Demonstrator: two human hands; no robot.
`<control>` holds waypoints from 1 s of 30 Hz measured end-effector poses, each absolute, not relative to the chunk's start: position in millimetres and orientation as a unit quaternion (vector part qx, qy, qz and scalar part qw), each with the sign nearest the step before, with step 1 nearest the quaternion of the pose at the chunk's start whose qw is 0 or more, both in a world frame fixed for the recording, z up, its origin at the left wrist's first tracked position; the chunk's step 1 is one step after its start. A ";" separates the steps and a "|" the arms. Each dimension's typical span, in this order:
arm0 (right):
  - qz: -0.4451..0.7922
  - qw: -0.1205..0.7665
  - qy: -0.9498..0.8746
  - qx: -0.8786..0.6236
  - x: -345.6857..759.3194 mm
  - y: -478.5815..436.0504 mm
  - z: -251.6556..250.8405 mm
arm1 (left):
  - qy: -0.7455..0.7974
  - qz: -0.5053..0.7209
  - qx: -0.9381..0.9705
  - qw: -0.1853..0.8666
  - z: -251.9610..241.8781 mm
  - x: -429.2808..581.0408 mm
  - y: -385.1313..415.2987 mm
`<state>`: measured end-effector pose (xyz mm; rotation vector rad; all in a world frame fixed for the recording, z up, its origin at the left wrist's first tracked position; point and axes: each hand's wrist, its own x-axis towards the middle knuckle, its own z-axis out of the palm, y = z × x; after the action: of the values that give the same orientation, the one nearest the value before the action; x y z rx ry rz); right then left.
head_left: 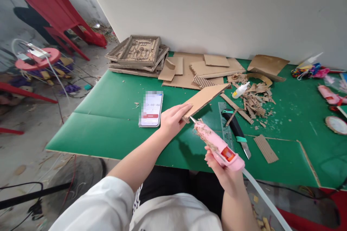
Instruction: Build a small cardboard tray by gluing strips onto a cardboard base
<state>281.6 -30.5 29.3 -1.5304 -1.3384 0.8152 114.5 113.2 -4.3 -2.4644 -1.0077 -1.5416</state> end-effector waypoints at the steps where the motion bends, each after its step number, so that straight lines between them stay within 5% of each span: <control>1: 0.336 0.458 -0.538 -0.623 281.9 -30.4 28.7 | -0.328 -0.500 -0.801 0.036 -4.0 114.6 113.0; 30: 0.036 0.387 -0.743 -0.545 302.3 -10.9 6.9 | -0.316 -0.517 -0.795 0.007 -2.9 117.0 109.3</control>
<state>302.3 -10.9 6.9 -1.3880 -1.8910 0.0918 117.0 109.3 -2.9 -2.4879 -0.9883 -1.6178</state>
